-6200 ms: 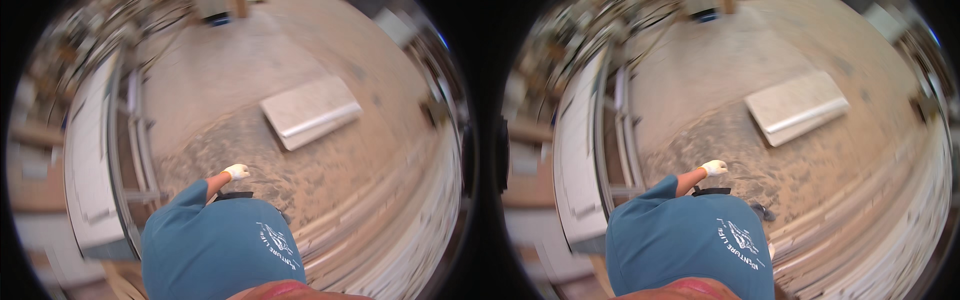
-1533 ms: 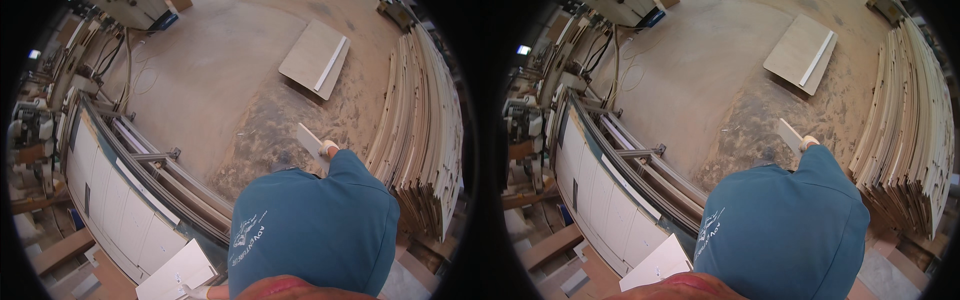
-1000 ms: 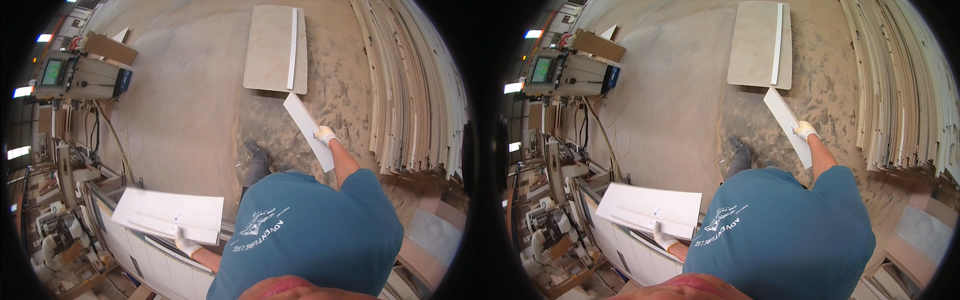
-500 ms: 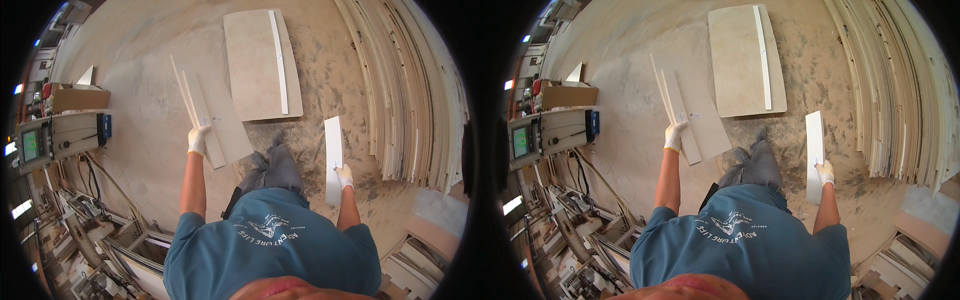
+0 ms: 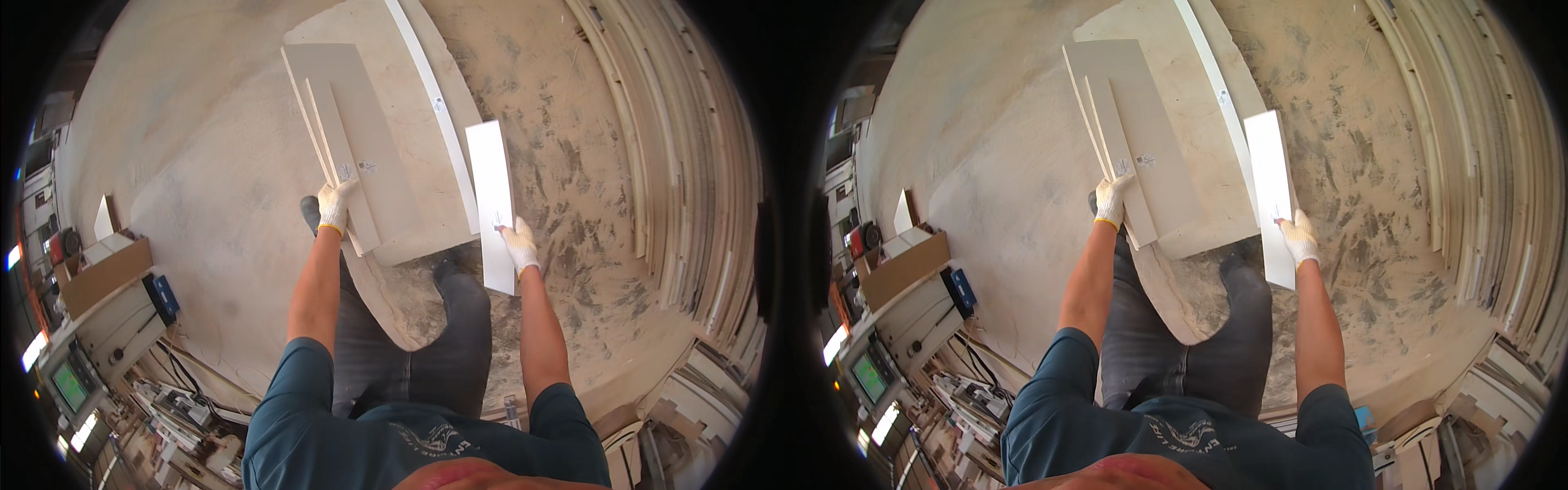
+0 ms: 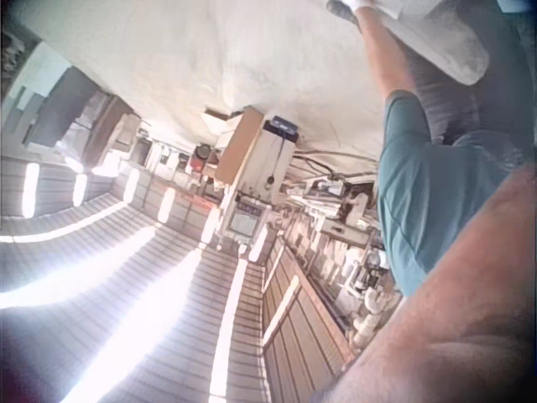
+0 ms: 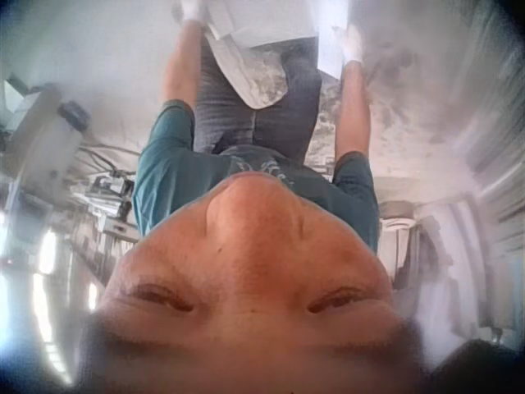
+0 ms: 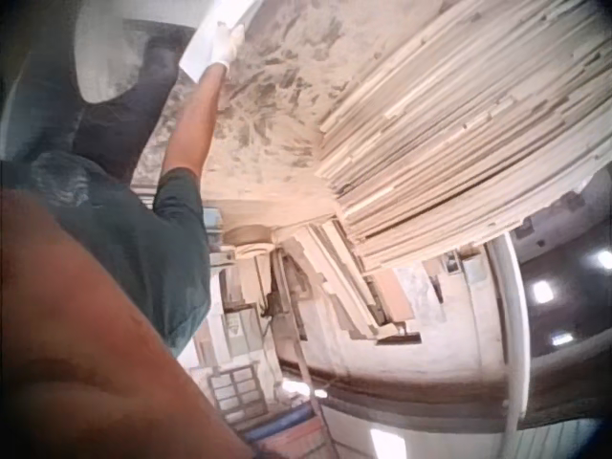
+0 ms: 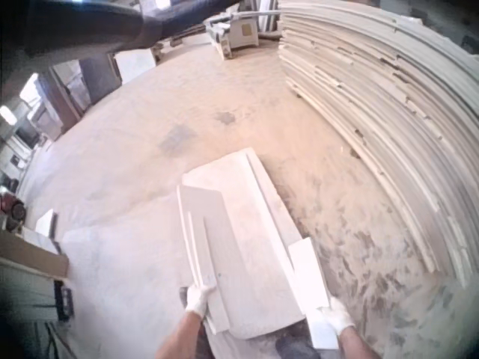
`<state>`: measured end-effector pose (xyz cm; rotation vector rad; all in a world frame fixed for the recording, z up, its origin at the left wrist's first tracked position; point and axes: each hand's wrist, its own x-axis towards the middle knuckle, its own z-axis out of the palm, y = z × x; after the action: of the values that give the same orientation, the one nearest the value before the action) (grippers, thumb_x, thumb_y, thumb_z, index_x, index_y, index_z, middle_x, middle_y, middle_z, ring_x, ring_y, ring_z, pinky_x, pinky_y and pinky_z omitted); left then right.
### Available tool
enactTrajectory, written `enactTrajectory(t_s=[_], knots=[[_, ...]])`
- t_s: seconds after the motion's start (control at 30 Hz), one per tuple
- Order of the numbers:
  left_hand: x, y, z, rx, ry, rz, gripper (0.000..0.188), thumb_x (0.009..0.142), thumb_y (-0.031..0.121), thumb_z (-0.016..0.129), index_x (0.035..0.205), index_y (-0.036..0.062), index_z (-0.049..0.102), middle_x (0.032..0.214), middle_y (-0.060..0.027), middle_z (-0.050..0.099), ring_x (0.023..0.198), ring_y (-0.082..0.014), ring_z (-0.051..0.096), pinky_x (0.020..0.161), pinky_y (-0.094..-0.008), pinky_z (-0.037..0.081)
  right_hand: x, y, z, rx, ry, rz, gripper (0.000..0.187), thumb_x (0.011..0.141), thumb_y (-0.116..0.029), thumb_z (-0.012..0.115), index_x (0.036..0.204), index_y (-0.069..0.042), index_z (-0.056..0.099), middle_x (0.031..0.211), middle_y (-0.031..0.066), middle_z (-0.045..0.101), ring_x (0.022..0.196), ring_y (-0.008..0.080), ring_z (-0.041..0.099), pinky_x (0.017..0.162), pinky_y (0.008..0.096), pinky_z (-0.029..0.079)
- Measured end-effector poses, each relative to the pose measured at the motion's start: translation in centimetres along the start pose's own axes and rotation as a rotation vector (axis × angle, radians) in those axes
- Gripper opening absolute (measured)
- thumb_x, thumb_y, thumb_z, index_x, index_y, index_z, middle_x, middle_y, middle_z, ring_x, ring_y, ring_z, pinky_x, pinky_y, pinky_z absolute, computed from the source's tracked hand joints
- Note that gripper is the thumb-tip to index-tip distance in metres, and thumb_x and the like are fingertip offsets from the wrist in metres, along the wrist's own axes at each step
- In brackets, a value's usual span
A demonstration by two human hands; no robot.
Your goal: The person picks up white rectangular wood panels from a table, inspects them, and places them into a stack on the floor. The person repeats this process for multiple panels, occasionally moving the stack to make room.
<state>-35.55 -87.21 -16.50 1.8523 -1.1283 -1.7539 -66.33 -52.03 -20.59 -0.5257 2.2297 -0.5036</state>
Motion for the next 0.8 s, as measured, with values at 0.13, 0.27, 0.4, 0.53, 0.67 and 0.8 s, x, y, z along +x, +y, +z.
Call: enactTrajectory(t_s=[0.13, 0.27, 0.4, 0.53, 0.67, 0.8], knots=[[11.3, -5.5, -0.6, -0.009, -0.073, -0.017, 0.038, 0.086, 0.016, 0.077, 0.121, 0.0003, 0.071, 0.104, -0.0090, 0.075, 0.087, -0.0199, 0.072, 0.077, -0.0343, 0.059, 11.7, -2.8, 11.0, -0.063, 0.084, -0.045, 0.046, 0.092, -0.034, 0.070, 0.122, 0.001, 0.065, 0.122, 0.0273, 0.069, 0.117, 0.0443, 0.062, 0.101, 0.0468, 0.048], [18.4, -11.8, -2.8, -0.081, -0.165, -0.132, 0.038, 0.088, 0.011, 0.077, 0.123, 0.0015, 0.070, 0.107, -0.0075, 0.074, 0.091, -0.0204, 0.072, 0.083, -0.0354, 0.059, 21.6, -7.4, 17.2, -0.056, -0.041, -0.026, 0.073, 0.090, -0.046, 0.071, 0.140, 0.004, 0.055, 0.142, 0.0287, 0.057, 0.136, 0.0416, 0.051, 0.113, 0.0436, 0.041], [22.1, -17.5, -5.2, -0.236, -0.322, -0.217, 0.043, 0.087, 0.009, 0.078, 0.128, 0.0021, 0.066, 0.115, -0.0062, 0.073, 0.100, -0.0199, 0.070, 0.090, -0.0363, 0.058, 29.1, -10.6, 19.8, 0.029, -0.363, -0.046, 0.090, 0.090, -0.053, 0.071, 0.153, 0.006, 0.044, 0.157, 0.0268, 0.047, 0.149, 0.0386, 0.041, 0.121, 0.0396, 0.035], [24.2, -21.5, -5.6, -0.262, -0.386, -0.357, 0.056, 0.086, 0.020, 0.082, 0.135, 0.0032, 0.061, 0.122, -0.0069, 0.070, 0.111, -0.0212, 0.067, 0.098, -0.0383, 0.056, 33.8, -12.4, 23.5, -0.085, -0.225, -0.056, 0.078, 0.092, -0.051, 0.071, 0.145, 0.001, 0.051, 0.144, 0.0268, 0.058, 0.134, 0.0404, 0.055, 0.111, 0.0428, 0.045], [23.8, -21.0, -4.4, 0.359, -0.164, -0.371, 0.071, 0.087, 0.038, 0.082, 0.139, -0.0040, 0.057, 0.125, -0.0179, 0.070, 0.116, -0.0282, 0.068, 0.102, -0.0370, 0.053, 34.7, -14.2, 23.7, -0.195, -0.245, 0.061, 0.054, 0.094, -0.046, 0.071, 0.124, -0.002, 0.061, 0.137, 0.0244, 0.062, 0.122, 0.0436, 0.061, 0.105, 0.0455, 0.050], [22.2, -17.8, -0.7, 0.857, 0.108, -0.327, 0.100, 0.077, 0.052, 0.084, 0.150, -0.0011, 0.041, 0.145, -0.0289, 0.051, 0.134, -0.0428, 0.054, 0.107, -0.0495, 0.050, 33.3, -15.4, 23.8, -0.611, -0.196, -0.026, 0.063, 0.094, -0.037, 0.071, 0.145, -0.005, 0.053, 0.147, 0.0222, 0.057, 0.131, 0.0395, 0.059, 0.110, 0.0448, 0.048]])
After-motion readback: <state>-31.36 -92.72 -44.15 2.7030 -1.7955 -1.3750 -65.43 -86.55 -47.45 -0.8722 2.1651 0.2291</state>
